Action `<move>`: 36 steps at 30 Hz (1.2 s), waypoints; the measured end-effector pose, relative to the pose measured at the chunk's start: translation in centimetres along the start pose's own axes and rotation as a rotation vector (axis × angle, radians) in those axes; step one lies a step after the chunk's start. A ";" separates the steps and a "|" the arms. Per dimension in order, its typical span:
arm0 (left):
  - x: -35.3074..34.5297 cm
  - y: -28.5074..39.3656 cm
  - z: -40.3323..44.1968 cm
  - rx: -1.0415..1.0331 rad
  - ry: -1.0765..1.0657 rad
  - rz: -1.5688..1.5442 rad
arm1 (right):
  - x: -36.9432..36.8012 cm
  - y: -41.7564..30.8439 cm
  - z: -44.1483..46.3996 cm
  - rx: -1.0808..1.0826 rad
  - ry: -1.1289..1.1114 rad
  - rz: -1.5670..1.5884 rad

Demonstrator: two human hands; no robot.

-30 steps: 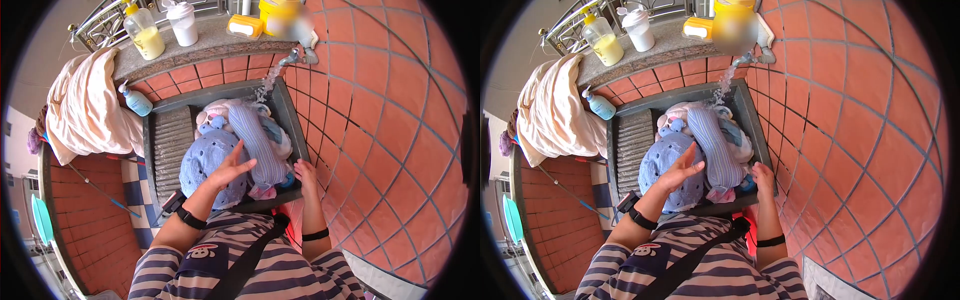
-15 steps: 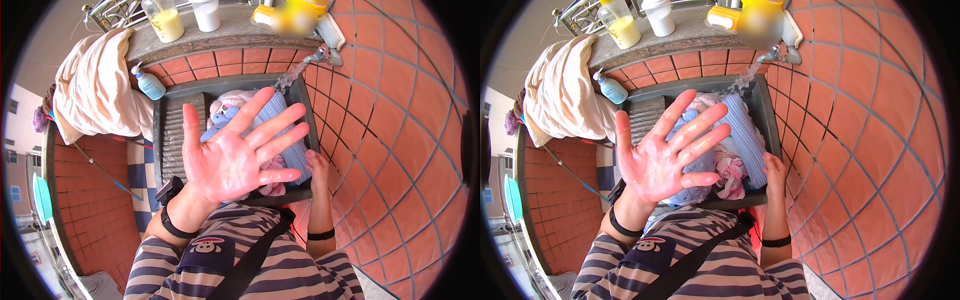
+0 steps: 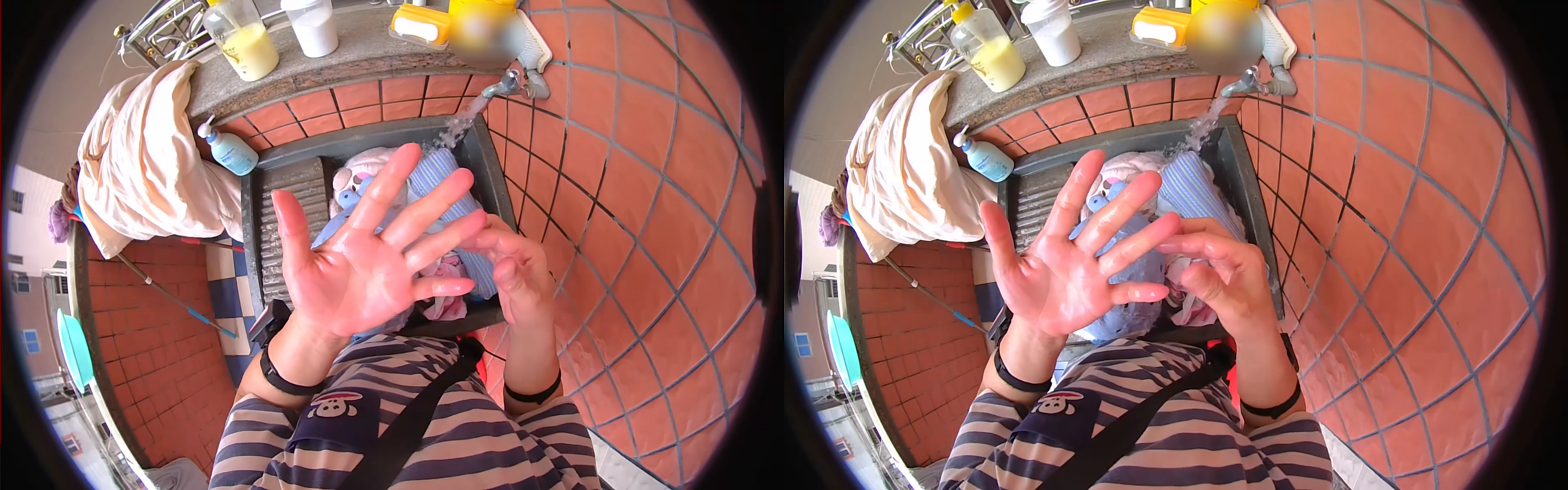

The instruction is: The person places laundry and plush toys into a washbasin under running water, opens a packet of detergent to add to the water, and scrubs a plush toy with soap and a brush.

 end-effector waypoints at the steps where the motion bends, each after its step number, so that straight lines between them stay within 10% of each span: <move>1: 0.0 0.0 -0.1 0.000 -0.004 -0.002 | -0.4 -0.1 0.2 -0.006 -0.065 -0.001; 13: -0.4 0.1 -1.8 -0.085 0.032 0.295 | -5.0 -1.6 0.5 -0.074 0.040 -0.093; 23: -0.7 -0.3 -2.3 -0.126 -0.132 1.233 | -7.8 -1.9 0.5 0.113 0.091 -0.529; 33: -1.0 -1.4 -2.5 -0.198 -0.057 1.378 | -8.7 -2.5 0.0 0.243 0.159 -0.799; 36: -1.6 -1.6 -2.4 -0.260 0.024 1.092 | -8.3 -1.6 -0.3 0.085 0.156 -0.469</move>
Point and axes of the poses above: each hand's wrist, its own z-axis towards the middle knuckle, its own x-axis out of the back of the hand, y = z × x, the point moved 1 cm from there along z, towards the middle knuckle, and after that the axes turned 7 degrees about -y, right-handed, at the moved point
